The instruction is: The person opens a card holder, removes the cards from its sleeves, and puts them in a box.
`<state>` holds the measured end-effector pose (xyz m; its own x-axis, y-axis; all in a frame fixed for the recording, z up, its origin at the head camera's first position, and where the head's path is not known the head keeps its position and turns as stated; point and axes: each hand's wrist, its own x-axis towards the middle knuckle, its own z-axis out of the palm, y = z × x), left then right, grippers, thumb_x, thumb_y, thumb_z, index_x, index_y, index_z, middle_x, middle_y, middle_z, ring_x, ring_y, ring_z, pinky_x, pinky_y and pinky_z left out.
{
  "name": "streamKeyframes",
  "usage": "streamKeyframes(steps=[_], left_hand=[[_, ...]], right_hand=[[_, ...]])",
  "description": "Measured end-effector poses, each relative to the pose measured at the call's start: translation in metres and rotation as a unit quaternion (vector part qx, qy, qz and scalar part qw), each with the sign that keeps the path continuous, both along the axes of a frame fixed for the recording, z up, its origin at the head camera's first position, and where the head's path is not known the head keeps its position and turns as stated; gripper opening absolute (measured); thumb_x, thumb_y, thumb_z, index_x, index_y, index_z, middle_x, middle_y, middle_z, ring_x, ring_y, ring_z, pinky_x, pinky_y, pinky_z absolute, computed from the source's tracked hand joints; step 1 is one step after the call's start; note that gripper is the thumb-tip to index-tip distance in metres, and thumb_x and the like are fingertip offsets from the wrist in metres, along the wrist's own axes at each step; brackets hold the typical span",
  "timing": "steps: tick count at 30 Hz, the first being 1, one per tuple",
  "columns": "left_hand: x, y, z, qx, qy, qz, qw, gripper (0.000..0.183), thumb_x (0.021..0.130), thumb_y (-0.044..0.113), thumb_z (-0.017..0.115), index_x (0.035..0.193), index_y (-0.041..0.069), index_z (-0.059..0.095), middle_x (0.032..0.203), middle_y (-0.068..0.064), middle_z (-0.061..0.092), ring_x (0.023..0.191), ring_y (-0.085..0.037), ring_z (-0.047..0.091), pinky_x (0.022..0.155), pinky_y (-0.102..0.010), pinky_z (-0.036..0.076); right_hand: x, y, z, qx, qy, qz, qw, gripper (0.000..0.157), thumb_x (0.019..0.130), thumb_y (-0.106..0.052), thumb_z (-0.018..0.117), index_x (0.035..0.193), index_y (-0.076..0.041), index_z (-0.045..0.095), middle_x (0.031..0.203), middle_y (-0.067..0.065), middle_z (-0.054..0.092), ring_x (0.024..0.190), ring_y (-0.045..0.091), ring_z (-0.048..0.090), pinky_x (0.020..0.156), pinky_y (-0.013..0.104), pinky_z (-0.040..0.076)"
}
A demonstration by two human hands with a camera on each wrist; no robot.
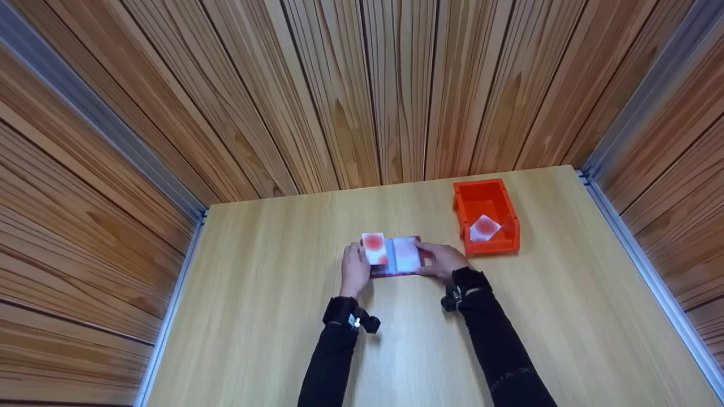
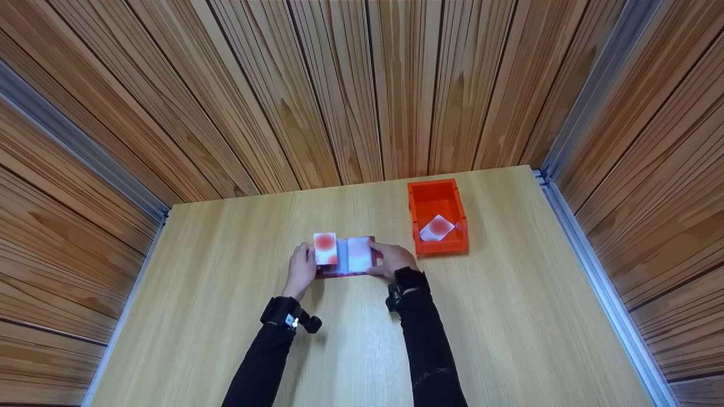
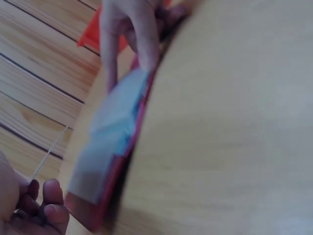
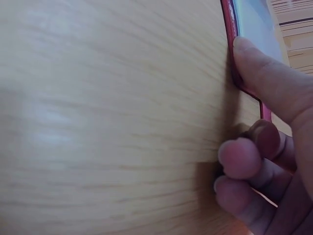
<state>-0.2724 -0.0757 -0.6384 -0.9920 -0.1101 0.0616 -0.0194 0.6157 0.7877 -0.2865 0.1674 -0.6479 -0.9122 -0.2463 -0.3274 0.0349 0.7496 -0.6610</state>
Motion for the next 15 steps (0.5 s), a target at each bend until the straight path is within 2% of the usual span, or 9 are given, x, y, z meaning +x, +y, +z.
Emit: streamKeyframes(steps=[6,9,11,13,15], left_hand=[[-0.001,0.011,0.025,0.012,0.029,-0.021,0.9993,0.018,0.107,0.004,0.046,0.093,-0.002,0.055,0.092,-0.013,0.055,0.089,-0.025,0.054,0.082,-0.04,0.049],[-0.001,0.015,0.036,0.031,0.022,-0.032,0.9987,0.019,0.108,0.007,0.044,0.094,-0.001,0.054,0.091,-0.009,0.05,0.087,-0.022,0.049,0.079,-0.035,0.045],[-0.001,0.018,0.04,0.042,0.011,-0.034,0.9985,0.019,0.11,0.009,0.043,0.095,0.002,0.053,0.091,-0.006,0.046,0.086,-0.019,0.046,0.078,-0.032,0.042],[0.0,0.02,0.043,0.052,0.009,-0.035,0.998,0.019,0.11,0.009,0.043,0.094,0.002,0.053,0.09,-0.005,0.045,0.086,-0.019,0.046,0.078,-0.031,0.042],[0.001,0.021,0.044,0.053,0.012,-0.033,0.998,0.02,0.11,0.009,0.044,0.093,0.003,0.052,0.09,-0.004,0.045,0.085,-0.018,0.046,0.077,-0.031,0.042]], right_hand=[[0.003,0.003,0.004,0.028,0.042,0.035,0.998,0.086,0.09,-0.033,0.082,0.161,-0.02,0.036,0.158,0.016,0.049,0.144,0.035,0.049,0.12,0.056,0.037],[0.004,0.004,0.007,0.031,0.05,0.041,0.997,0.085,0.092,-0.035,0.079,0.162,-0.019,0.035,0.155,0.016,0.053,0.137,0.034,0.054,0.117,0.055,0.041],[0.004,0.004,0.011,0.023,0.048,0.027,0.998,0.078,0.095,-0.035,0.075,0.161,-0.019,0.038,0.151,0.014,0.058,0.128,0.032,0.059,0.113,0.052,0.045],[0.002,0.003,0.016,-0.001,0.042,-0.001,0.999,0.065,0.1,-0.035,0.069,0.158,-0.019,0.045,0.135,0.015,0.067,0.11,0.03,0.063,0.1,0.047,0.053],[0.0,0.001,0.024,-0.049,0.034,-0.043,0.997,0.051,0.104,-0.034,0.062,0.151,-0.016,0.054,0.119,0.014,0.069,0.095,0.027,0.063,0.085,0.04,0.056]])
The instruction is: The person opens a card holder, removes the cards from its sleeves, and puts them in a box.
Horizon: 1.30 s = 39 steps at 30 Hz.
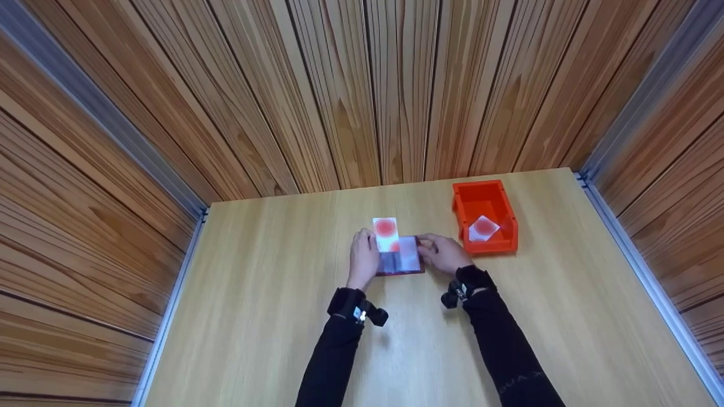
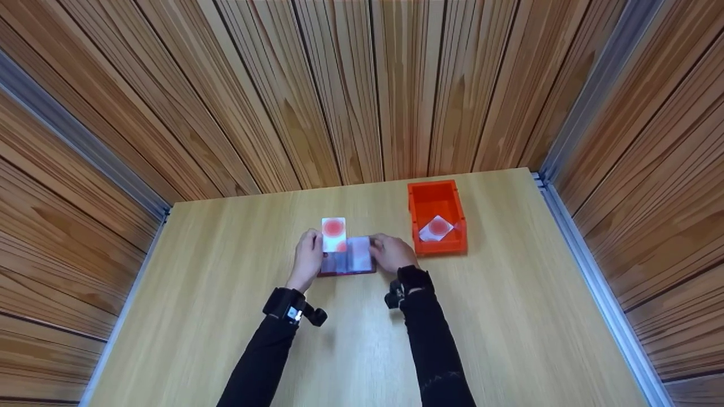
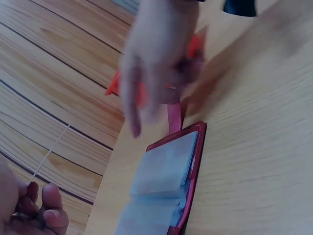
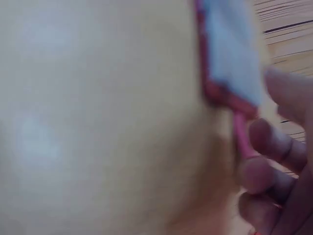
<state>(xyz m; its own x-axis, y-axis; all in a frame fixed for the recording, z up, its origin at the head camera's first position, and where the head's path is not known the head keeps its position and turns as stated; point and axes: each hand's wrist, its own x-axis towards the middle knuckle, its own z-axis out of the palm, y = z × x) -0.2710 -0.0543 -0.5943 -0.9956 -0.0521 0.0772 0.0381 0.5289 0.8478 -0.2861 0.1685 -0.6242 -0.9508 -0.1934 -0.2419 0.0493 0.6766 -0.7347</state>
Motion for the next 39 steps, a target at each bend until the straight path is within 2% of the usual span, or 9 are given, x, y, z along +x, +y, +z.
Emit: streamKeyframes(steps=[2,4,6,8,12,18,27,35,39], left_hand=[[0.0,0.002,-0.001,0.0,0.006,0.001,1.0,0.02,0.109,0.008,0.044,0.092,0.003,0.052,0.09,-0.004,0.046,0.085,-0.018,0.047,0.077,-0.031,0.043],[0.0,0.003,-0.001,0.007,0.008,0.0,1.0,0.02,0.109,0.008,0.044,0.093,0.003,0.052,0.09,-0.005,0.046,0.085,-0.019,0.047,0.077,-0.031,0.043],[0.0,0.005,-0.002,0.008,0.006,-0.001,1.0,0.019,0.11,0.008,0.043,0.095,0.002,0.053,0.091,-0.006,0.047,0.085,-0.019,0.048,0.077,-0.031,0.043],[0.0,0.008,-0.002,0.009,-0.002,-0.003,1.0,0.019,0.11,0.009,0.043,0.097,0.001,0.055,0.092,-0.006,0.048,0.086,-0.019,0.048,0.078,-0.031,0.043],[0.001,0.013,-0.003,0.005,-0.001,-0.007,1.0,0.018,0.109,0.008,0.045,0.098,0.001,0.057,0.093,-0.008,0.052,0.089,-0.021,0.05,0.081,-0.033,0.045],[0.004,0.016,-0.004,-0.001,0.021,-0.005,0.9998,0.018,0.108,0.007,0.046,0.093,0.002,0.055,0.092,-0.008,0.052,0.091,-0.024,0.051,0.082,-0.036,0.046],[0.006,0.017,-0.011,-0.018,0.036,-0.014,0.9991,0.018,0.107,0.006,0.047,0.093,0.001,0.057,0.092,-0.01,0.058,0.094,-0.025,0.055,0.086,-0.038,0.047],[0.008,0.01,-0.018,0.018,0.069,-0.037,0.9968,0.016,0.105,0.004,0.05,0.092,0.001,0.058,0.089,-0.008,0.058,0.084,-0.019,0.055,0.076,-0.031,0.046],[0.008,0.007,-0.02,0.004,0.038,-0.039,0.9985,0.015,0.107,0.01,0.051,0.101,0.001,0.062,0.098,-0.009,0.062,0.091,-0.021,0.058,0.082,-0.034,0.049]], right_hand=[[-0.002,-0.002,0.008,-0.068,-0.019,-0.039,0.997,0.041,0.108,-0.035,0.055,0.142,-0.013,0.061,0.101,0.014,0.066,0.083,0.027,0.06,0.072,0.034,0.053],[-0.003,-0.005,0.016,-0.132,-0.04,-0.067,0.988,0.04,0.11,-0.039,0.049,0.134,-0.011,0.064,0.092,0.013,0.061,0.076,0.028,0.058,0.066,0.031,0.051],[-0.002,-0.01,0.022,-0.175,-0.055,-0.072,0.98,0.043,0.11,-0.043,0.045,0.126,-0.009,0.067,0.086,0.016,0.059,0.072,0.03,0.056,0.063,0.031,0.049],[-0.001,-0.015,0.026,-0.197,-0.068,-0.058,0.976,0.047,0.11,-0.048,0.042,0.119,-0.009,0.067,0.081,0.016,0.058,0.069,0.032,0.057,0.064,0.033,0.05],[0.002,-0.028,0.028,-0.22,-0.071,-0.027,0.973,0.05,0.111,-0.049,0.04,0.103,-0.007,0.065,0.074,0.009,0.058,0.059,0.025,0.057,0.064,0.034,0.053],[0.004,-0.04,0.024,-0.268,-0.08,-0.044,0.959,0.031,0.109,-0.033,0.052,0.091,-0.008,0.058,0.072,0.004,0.054,0.053,0.016,0.052,0.054,0.028,0.05],[0.007,-0.042,0.018,-0.252,-0.048,-0.059,0.965,0.028,0.109,-0.024,0.054,0.088,-0.005,0.058,0.063,-0.001,0.052,0.046,0.01,0.049,0.047,0.023,0.047],[0.004,-0.035,0.016,-0.229,-0.01,-0.046,0.972,0.032,0.108,-0.025,0.056,0.091,0.002,0.059,0.065,0.003,0.053,0.049,0.013,0.053,0.052,0.029,0.052],[0.003,-0.03,0.018,-0.216,-0.011,-0.046,0.975,0.032,0.108,-0.026,0.056,0.093,0.002,0.06,0.066,0.003,0.054,0.052,0.017,0.055,0.057,0.034,0.056]])
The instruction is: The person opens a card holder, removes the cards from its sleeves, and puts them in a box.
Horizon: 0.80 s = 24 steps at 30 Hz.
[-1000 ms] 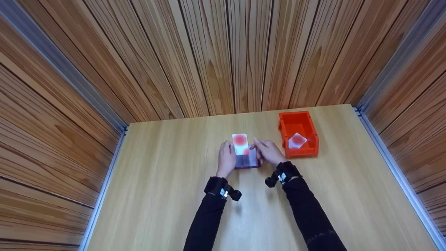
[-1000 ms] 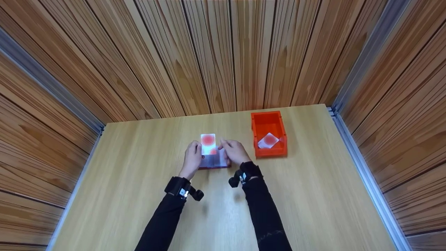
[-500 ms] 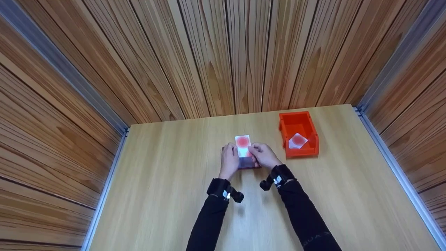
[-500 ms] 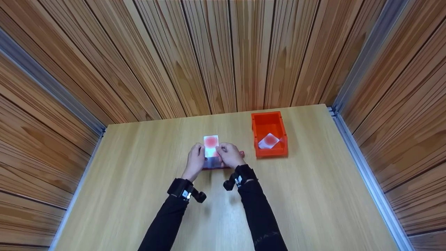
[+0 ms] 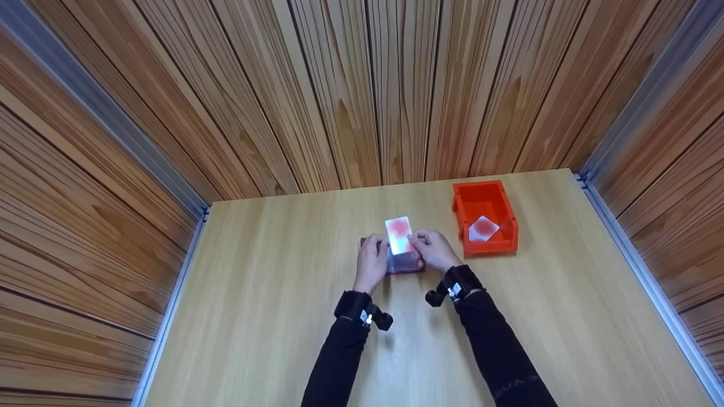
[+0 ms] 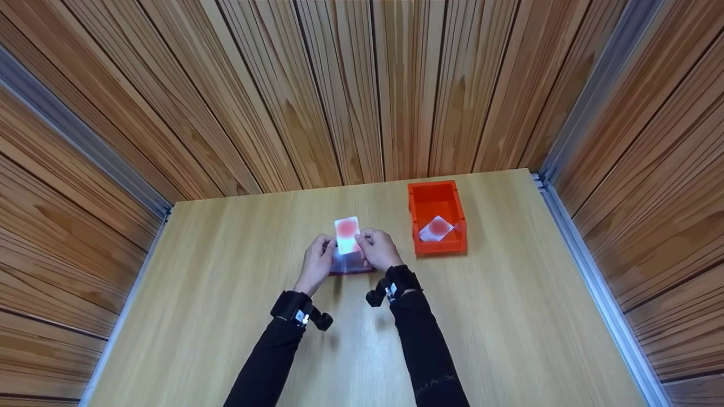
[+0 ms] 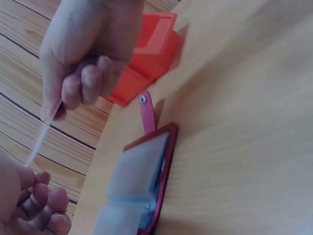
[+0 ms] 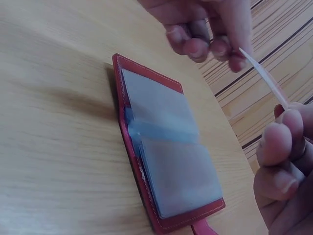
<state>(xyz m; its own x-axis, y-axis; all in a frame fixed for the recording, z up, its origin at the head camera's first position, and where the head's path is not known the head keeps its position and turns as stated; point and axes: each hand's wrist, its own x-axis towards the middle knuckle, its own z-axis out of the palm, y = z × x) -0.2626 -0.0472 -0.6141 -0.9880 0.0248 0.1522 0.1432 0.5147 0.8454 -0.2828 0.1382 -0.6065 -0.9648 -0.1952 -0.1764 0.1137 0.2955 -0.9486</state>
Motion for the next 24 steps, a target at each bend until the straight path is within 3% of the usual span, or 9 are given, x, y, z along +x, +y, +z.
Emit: streamKeyframes(steps=[4,8,12,18,24], left_hand=[[-0.001,-0.003,-0.008,-0.062,0.005,0.007,0.998,0.011,0.105,0.008,0.056,0.108,0.002,0.065,0.104,-0.01,0.063,0.096,-0.023,0.061,0.086,-0.036,0.053],[0.0,-0.007,-0.02,-0.142,0.031,0.011,0.9893,0.016,0.1,0.005,0.062,0.115,0.002,0.067,0.112,-0.012,0.066,0.106,-0.027,0.064,0.093,-0.04,0.055],[0.003,-0.012,-0.03,-0.198,0.031,0.013,0.9796,0.028,0.098,0.008,0.066,0.125,0.002,0.068,0.122,-0.014,0.068,0.115,-0.032,0.063,0.099,-0.045,0.053],[0.008,-0.017,-0.041,-0.217,0.005,0.015,0.976,0.033,0.099,0.009,0.066,0.131,0.003,0.067,0.13,-0.014,0.067,0.121,-0.032,0.062,0.103,-0.045,0.052],[0.01,-0.018,-0.05,-0.235,0.007,0.014,0.9719,0.033,0.099,0.01,0.065,0.131,0.004,0.067,0.13,-0.013,0.067,0.123,-0.031,0.061,0.104,-0.044,0.051]], right_hand=[[0.0,0.006,0.002,0.011,-0.011,-0.007,1.0,0.029,0.108,-0.028,0.056,0.092,-0.004,0.061,0.068,0.004,0.054,0.059,0.026,0.059,0.063,0.038,0.058],[-0.001,0.012,0.004,0.021,-0.02,-0.018,0.999,0.028,0.108,-0.029,0.056,0.093,-0.006,0.061,0.074,0.012,0.057,0.068,0.035,0.061,0.066,0.037,0.058],[-0.003,0.02,0.005,0.011,-0.023,-0.028,0.999,0.028,0.108,-0.027,0.056,0.096,-0.002,0.06,0.077,0.016,0.057,0.067,0.032,0.059,0.064,0.032,0.056],[-0.005,0.038,0.008,0.006,-0.006,-0.042,0.999,0.034,0.109,-0.027,0.053,0.102,0.006,0.058,0.07,0.005,0.055,0.056,0.014,0.055,0.056,0.022,0.051],[-0.005,0.061,0.012,-0.013,0.006,-0.059,0.998,0.029,0.109,-0.026,0.053,0.099,0.0,0.058,0.069,0.0,0.055,0.059,0.013,0.056,0.058,0.022,0.055]])
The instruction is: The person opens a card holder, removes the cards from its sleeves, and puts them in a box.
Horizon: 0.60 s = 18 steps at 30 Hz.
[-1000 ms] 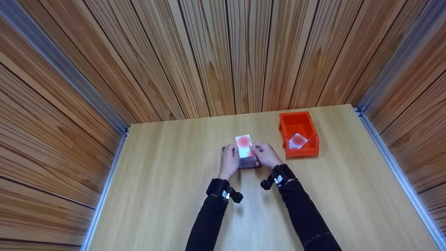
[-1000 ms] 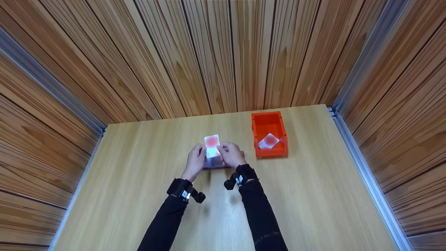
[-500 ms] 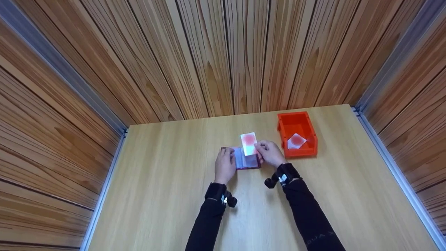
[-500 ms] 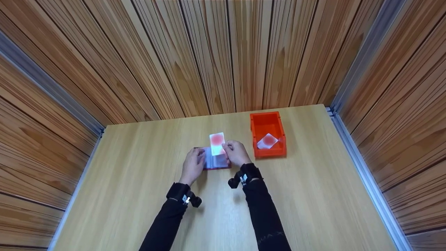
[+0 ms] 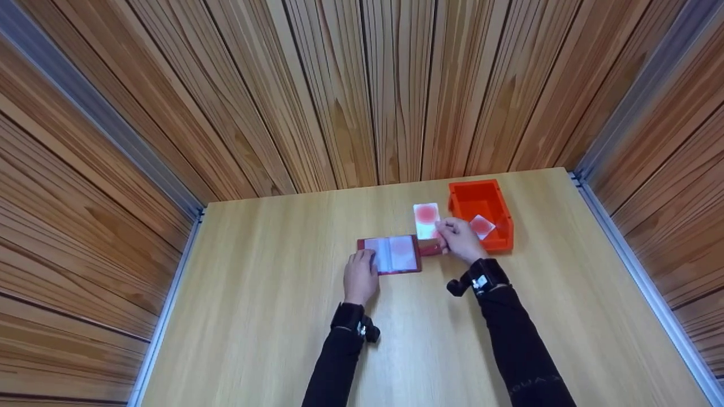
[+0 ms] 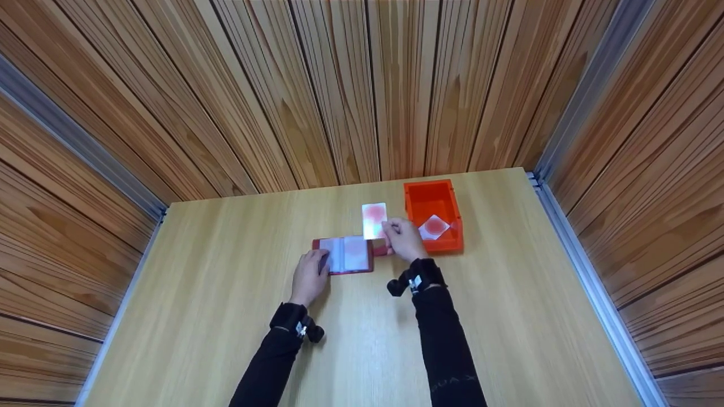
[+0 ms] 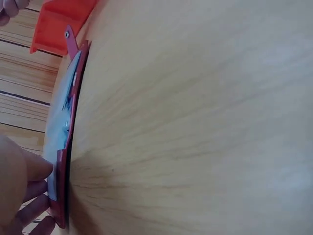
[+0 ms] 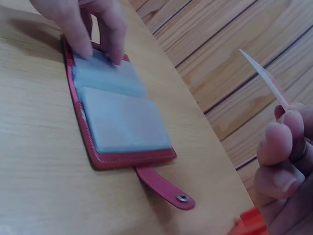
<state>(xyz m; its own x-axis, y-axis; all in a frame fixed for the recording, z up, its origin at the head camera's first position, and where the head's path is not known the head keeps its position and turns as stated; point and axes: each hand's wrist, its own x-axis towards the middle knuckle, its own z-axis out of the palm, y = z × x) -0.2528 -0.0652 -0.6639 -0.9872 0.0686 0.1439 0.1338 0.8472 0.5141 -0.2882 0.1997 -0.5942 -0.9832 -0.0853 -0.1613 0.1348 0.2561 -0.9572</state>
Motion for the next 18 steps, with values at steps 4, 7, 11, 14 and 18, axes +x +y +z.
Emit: streamKeyframes(steps=[4,7,11,14,18], left_hand=[[0.0,-0.001,-0.004,-0.008,0.023,-0.001,0.9997,0.032,0.097,0.008,0.067,0.128,0.003,0.068,0.127,-0.013,0.068,0.12,-0.032,0.062,0.103,-0.044,0.052],[0.0,-0.002,-0.006,-0.008,0.04,-0.002,0.9992,0.031,0.095,0.006,0.068,0.126,0.003,0.07,0.126,-0.013,0.069,0.118,-0.033,0.063,0.102,-0.044,0.052],[0.0,-0.003,-0.009,-0.01,0.052,-0.006,0.9986,0.031,0.095,0.006,0.068,0.125,0.003,0.07,0.125,-0.013,0.069,0.118,-0.032,0.063,0.102,-0.044,0.052],[0.001,-0.004,-0.009,-0.012,0.055,-0.01,0.9984,0.03,0.095,0.007,0.067,0.125,0.004,0.071,0.124,-0.012,0.069,0.118,-0.031,0.063,0.102,-0.044,0.052],[0.001,-0.004,-0.009,-0.009,0.062,-0.012,0.998,0.028,0.096,0.007,0.066,0.123,0.005,0.072,0.121,-0.012,0.071,0.116,-0.031,0.064,0.1,-0.044,0.053]], right_hand=[[0.0,0.019,0.004,-0.006,-0.012,-0.02,1.0,0.026,0.109,-0.027,0.052,0.102,-0.003,0.058,0.071,-0.001,0.055,0.06,0.012,0.057,0.06,0.022,0.056],[-0.001,0.031,0.009,-0.013,-0.022,-0.044,0.999,0.026,0.109,-0.028,0.053,0.105,-0.004,0.06,0.071,-0.002,0.056,0.059,0.011,0.057,0.059,0.022,0.055],[-0.002,0.044,0.015,-0.034,-0.026,-0.071,0.997,0.027,0.109,-0.029,0.054,0.108,-0.003,0.06,0.071,-0.003,0.056,0.058,0.009,0.056,0.058,0.02,0.054],[-0.002,0.052,0.019,-0.044,-0.027,-0.095,0.994,0.027,0.109,-0.028,0.053,0.107,-0.002,0.059,0.07,-0.004,0.056,0.057,0.007,0.055,0.056,0.019,0.052],[-0.001,0.062,0.019,-0.031,-0.026,-0.117,0.992,0.029,0.109,-0.028,0.053,0.104,-0.001,0.059,0.066,-0.006,0.056,0.053,0.006,0.056,0.053,0.018,0.05]])
